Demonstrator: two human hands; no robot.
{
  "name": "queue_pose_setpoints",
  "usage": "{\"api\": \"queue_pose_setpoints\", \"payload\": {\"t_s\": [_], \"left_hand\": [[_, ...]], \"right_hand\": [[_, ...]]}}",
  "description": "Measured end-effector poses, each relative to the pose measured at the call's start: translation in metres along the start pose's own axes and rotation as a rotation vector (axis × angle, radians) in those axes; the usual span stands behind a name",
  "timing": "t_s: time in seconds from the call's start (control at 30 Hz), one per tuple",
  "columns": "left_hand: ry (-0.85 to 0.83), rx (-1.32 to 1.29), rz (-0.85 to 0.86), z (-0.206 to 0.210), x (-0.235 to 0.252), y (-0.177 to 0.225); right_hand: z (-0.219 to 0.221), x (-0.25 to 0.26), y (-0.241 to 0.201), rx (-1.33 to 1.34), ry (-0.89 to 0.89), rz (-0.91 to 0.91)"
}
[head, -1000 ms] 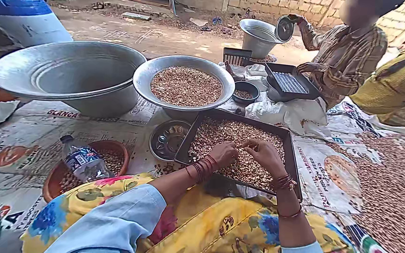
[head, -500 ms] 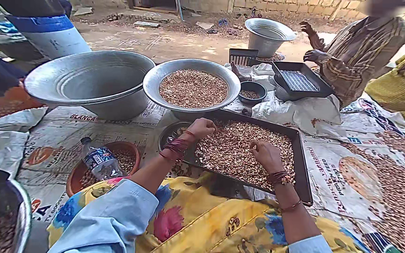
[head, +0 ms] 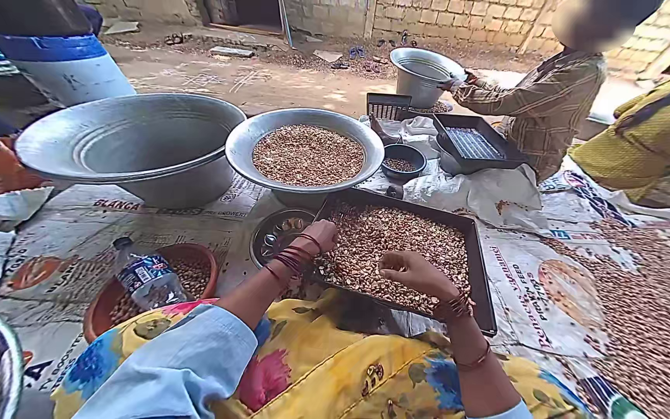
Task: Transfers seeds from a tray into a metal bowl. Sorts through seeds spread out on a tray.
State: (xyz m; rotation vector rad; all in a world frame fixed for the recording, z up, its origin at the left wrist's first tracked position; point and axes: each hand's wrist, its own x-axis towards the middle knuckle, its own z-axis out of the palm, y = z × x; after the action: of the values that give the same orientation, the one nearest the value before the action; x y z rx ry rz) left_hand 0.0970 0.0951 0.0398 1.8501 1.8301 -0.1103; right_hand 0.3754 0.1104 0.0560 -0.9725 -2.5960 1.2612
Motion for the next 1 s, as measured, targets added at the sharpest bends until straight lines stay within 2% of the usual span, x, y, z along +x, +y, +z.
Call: {"api": "queue_pose_setpoints", "payload": {"t_s": [0.03,0.07,0.1,0.13,0.17,0.2,0.27,0.33,0.43,0.53,0.57,0.67,0.73,0.77,0.83,0.93,1.0], "left_hand": [[-0.092,-0.103,0.132,-0.008,-0.009,-0.002],[-0.231,-0.271,0.281,-0.015,-0.018,-0.005],[-0.389,-0.476,0.386,-0.019,-0.026,-0.007],[-0.502,-0.619,0.429,-0.022,-0.032,-0.008],[-0.528,-0.666,0.411,-0.025,-0.035,-0.008],[-0.48,-0.614,0.33,-0.028,-0.036,-0.006],[-0.321,-0.242,0.089,-0.022,-0.025,0.001],[-0.262,0.071,-0.055,-0.001,-0.009,0.007],[-0.264,0.077,-0.018,0.029,0.002,0.032],[-0.195,-0.147,0.009,0.045,0.008,0.054],[-0.169,-0.3,-0.006,0.048,0.01,0.057],[-0.042,-0.976,-0.108,0.049,0.008,0.058],[0.093,-1.265,-0.153,0.043,0.008,0.053],[0.142,-1.321,-0.143,0.036,0.007,0.049],[0.206,-1.319,-0.055,0.018,0.0,0.041],[0.269,-1.142,0.019,-0.007,-0.01,0.035],[0.32,-0.967,0.032,-0.017,-0.01,0.029]], "right_hand": [[-0.002,-0.005,-0.001,0.172,-0.108,-0.127],[-0.007,-0.011,-0.001,0.279,-0.183,-0.178],[-0.015,-0.019,0.0,0.297,-0.19,-0.153],[-0.024,-0.027,0.003,0.236,-0.127,-0.054],[-0.034,-0.035,0.008,0.113,-0.025,0.108],[-0.042,-0.04,0.015,-0.03,0.077,0.306],[-0.049,-0.046,0.031,-0.238,0.187,0.693],[-0.046,-0.045,0.044,-0.315,0.152,0.876],[-0.023,-0.027,0.026,-0.337,-0.018,0.855],[0.005,0.001,0.009,-0.247,0.016,0.679],[0.012,0.008,0.009,-0.168,0.052,0.581],[0.017,0.024,0.015,0.165,0.149,0.195],[0.003,0.025,0.014,0.303,0.274,0.104],[-0.008,0.024,0.014,0.237,0.378,0.131],[-0.031,0.019,0.021,-0.1,0.552,0.282],[-0.049,0.017,0.037,-0.349,0.529,0.538],[-0.05,0.019,0.044,-0.381,0.497,0.586]]}}
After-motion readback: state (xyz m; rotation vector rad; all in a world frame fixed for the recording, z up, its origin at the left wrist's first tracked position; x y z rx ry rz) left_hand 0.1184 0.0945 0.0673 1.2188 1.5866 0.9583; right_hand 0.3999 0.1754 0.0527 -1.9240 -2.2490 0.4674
